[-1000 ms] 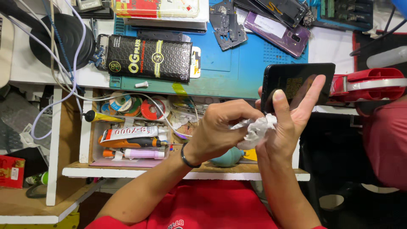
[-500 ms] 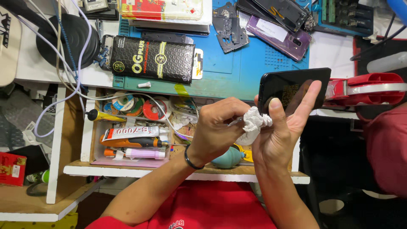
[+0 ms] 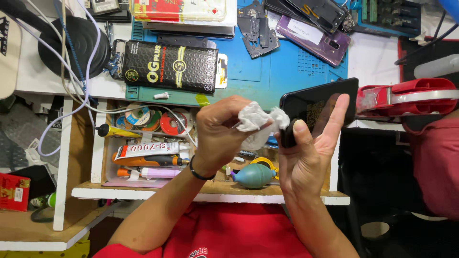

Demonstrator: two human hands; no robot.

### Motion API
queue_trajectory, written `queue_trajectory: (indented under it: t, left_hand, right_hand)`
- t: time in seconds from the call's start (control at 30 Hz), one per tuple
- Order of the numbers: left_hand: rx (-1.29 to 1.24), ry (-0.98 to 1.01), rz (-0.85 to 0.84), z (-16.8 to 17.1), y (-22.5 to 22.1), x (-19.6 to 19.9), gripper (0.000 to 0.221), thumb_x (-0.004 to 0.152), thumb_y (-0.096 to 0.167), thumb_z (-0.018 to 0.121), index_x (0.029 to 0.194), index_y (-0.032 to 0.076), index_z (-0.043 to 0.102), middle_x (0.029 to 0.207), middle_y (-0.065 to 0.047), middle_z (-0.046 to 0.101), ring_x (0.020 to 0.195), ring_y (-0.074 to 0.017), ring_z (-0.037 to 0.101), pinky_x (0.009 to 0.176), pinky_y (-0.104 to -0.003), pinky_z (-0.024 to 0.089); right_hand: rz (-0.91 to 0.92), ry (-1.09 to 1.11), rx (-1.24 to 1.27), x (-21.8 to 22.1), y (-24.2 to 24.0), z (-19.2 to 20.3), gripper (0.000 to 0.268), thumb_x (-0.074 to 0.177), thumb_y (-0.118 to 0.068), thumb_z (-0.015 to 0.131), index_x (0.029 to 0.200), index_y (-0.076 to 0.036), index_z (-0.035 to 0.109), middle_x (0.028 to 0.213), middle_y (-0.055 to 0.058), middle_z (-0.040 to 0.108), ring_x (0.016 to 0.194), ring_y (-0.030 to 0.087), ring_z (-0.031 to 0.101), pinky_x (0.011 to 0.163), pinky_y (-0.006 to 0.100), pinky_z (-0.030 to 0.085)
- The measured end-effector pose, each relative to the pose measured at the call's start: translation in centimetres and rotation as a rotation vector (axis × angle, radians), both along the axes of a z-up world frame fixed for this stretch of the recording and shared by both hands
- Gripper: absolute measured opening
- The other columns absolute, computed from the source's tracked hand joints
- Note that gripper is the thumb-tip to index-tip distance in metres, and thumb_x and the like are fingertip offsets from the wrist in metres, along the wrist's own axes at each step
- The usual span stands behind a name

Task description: The person prepares a phone screen for installation by applying adhesive and wiping the device with a cloth.

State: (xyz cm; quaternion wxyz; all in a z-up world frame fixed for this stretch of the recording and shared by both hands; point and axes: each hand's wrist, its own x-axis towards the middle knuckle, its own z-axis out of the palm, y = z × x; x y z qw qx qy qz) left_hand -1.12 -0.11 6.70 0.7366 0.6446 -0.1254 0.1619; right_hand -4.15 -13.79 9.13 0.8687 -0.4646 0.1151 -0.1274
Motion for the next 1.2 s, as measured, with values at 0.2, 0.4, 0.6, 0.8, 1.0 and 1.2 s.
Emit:
queue_trajectory:
  t: [0.2,0.4,0.6,0.8,1.0,1.2]
  left_hand:
    - [-0.033,0.04,-0.012,1.0,1.8,-1.0,0.02,0.081,0.006,0.086,0.089,0.007,0.068,0.093,-0.008,0.069,0.085,-0.0158,0.065,0.079,-0.027,0.057]
    - [0.121,-0.222,-0.233,0.9,0.9,-1.9,0.003,0.1,0.008,0.068,0.102,0.006,0.069,0.099,-0.012,0.068,0.081,-0.0197,0.066,0.078,-0.031,0.056]
    - [0.218,-0.364,-0.115,0.3,-0.6,-1.4,0.009,0.098,0.002,0.073,0.098,0.011,0.071,0.094,-0.009,0.065,0.073,-0.0174,0.064,0.065,-0.029,0.053]
    - [0.223,-0.407,-0.086,0.6,-0.8,-0.7,0.008,0.101,0.0,0.068,0.1,0.008,0.07,0.09,-0.01,0.065,0.074,-0.021,0.064,0.068,-0.031,0.055]
    - [0.23,-0.378,-0.057,0.8,-0.2,0.0,0.006,0.101,0.004,0.068,0.106,0.006,0.068,0.095,-0.012,0.068,0.08,-0.0229,0.066,0.071,-0.033,0.055]
    - [0.146,-0.364,-0.066,0.7,0.3,1.6,0.008,0.099,-0.001,0.07,0.105,0.004,0.07,0.094,-0.012,0.068,0.081,-0.0234,0.063,0.075,-0.033,0.053]
  right_hand:
    - [0.006,0.12,0.028,0.8,-0.9,-0.6,0.112,0.082,-0.013,0.081,0.168,-0.035,0.013,0.119,0.01,0.067,0.079,0.02,0.073,0.064,0.025,0.062]
    - [-0.017,0.203,-0.022,1.0,-0.5,0.4,0.108,0.078,-0.02,0.08,0.166,-0.033,0.018,0.142,0.012,0.053,0.083,0.02,0.07,0.063,0.024,0.057]
    - [0.043,0.136,-0.004,0.2,-0.5,-0.1,0.111,0.08,-0.023,0.082,0.167,-0.03,0.013,0.15,0.016,0.049,0.083,0.019,0.068,0.068,0.028,0.058]
    - [0.043,0.095,-0.016,-0.3,-0.4,0.2,0.11,0.083,-0.023,0.078,0.169,-0.03,0.01,0.057,-0.007,0.04,0.063,0.006,0.05,0.095,0.034,0.055]
    - [0.118,0.01,0.047,-0.7,-0.1,0.6,0.114,0.087,-0.013,0.08,0.17,-0.031,0.005,0.095,0.0,0.062,0.064,0.01,0.049,0.062,0.027,0.051]
    - [0.086,0.054,-0.045,-0.7,0.0,0.3,0.111,0.084,-0.016,0.079,0.169,-0.028,0.008,0.172,-0.019,0.014,0.093,0.009,0.056,0.079,0.029,0.056]
